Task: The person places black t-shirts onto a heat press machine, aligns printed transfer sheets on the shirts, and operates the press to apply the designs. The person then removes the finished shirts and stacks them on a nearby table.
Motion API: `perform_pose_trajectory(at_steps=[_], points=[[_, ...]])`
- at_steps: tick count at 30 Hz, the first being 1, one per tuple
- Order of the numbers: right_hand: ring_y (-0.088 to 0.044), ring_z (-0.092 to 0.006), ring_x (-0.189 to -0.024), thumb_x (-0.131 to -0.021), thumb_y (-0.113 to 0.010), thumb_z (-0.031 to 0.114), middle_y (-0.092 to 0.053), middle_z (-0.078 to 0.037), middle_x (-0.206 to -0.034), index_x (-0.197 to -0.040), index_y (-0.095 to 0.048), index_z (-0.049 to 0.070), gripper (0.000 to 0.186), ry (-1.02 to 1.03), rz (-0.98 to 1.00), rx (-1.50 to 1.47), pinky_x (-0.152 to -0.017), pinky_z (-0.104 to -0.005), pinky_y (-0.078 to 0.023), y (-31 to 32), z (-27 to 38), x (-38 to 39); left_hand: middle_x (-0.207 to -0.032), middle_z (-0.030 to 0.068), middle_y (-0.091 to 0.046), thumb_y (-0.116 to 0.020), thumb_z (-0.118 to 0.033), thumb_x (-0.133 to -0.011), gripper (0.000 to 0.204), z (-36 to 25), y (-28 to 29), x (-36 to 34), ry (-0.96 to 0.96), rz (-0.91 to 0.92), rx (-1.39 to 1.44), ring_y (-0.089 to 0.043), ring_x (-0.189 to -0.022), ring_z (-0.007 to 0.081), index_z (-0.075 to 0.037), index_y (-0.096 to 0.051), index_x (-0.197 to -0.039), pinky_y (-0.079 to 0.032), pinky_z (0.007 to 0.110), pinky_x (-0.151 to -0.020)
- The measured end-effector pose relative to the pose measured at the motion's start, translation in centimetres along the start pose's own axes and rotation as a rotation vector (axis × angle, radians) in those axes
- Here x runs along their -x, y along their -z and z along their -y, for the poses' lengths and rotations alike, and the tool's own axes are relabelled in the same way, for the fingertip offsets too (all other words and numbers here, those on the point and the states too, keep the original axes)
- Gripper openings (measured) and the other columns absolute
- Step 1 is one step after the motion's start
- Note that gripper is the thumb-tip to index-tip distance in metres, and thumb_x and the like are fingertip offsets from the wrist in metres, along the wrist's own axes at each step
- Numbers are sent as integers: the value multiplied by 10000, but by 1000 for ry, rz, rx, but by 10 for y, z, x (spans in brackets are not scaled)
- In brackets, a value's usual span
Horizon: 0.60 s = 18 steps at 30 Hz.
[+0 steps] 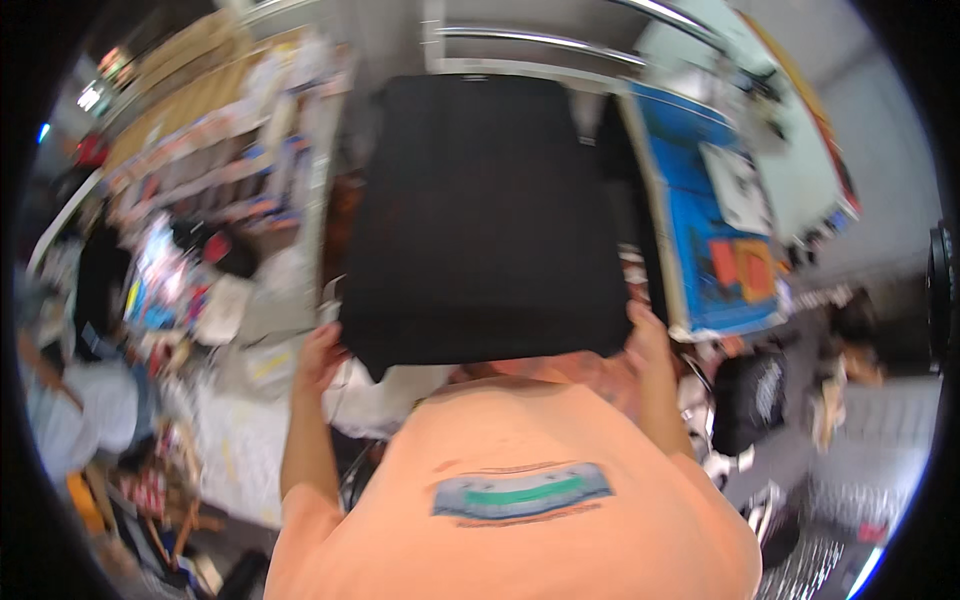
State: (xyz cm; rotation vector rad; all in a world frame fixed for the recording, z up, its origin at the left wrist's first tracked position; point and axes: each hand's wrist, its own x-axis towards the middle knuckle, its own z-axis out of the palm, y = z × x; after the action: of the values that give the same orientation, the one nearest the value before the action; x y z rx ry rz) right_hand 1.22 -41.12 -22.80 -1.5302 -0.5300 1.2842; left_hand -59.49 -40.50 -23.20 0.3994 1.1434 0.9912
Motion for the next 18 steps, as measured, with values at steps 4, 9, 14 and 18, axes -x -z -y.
perform_pose_trajectory(at_steps=[4,9,14,18], points=[[-591,-192,-1059,-955,-605,233,-656,-119,-1116,-1181,-598,-61,371,15,-17,-31,-982,-329,-425,-22,9,-4,-1040,67,-683,-587,-219,-950,199,2,6,15,-122,31,156,-659,-952,210,-73,-600,-1084,-512,399,-868],[-590,-169,-1029,-983,-567,253,-649,-103,-1121,-1143,-605,-56,350,-27,-27,-103,-945,-298,-435,-28,22,15,-1048,84,-687,-592,-152,-944,147,6,15,-5,-116,61,224,-666,-952,204,-48,-602,-1048,-527,371,-867],[-590,-157,-999,-998,-542,250,-651,-93,-1089,-1141,-608,-51,340,21,-125,-92,-912,-288,-445,-14,-2,-3,-1095,92,-680,-580,-146,-951,175,3,-6,-2,-88,88,239,-656,-1014,212,-39,-601,-1088,-526,386,-922],[-627,-171,-953,-1005,-523,268,-667,-107,-1053,-1150,-598,-46,354,-4,-152,3,-856,-285,-491,-14,-6,-9,-1128,103,-672,-568,-167,-962,232,14,6,-3,-90,128,251,-641,-1061,223,-30,-605,-1145,-511,390,-953]])
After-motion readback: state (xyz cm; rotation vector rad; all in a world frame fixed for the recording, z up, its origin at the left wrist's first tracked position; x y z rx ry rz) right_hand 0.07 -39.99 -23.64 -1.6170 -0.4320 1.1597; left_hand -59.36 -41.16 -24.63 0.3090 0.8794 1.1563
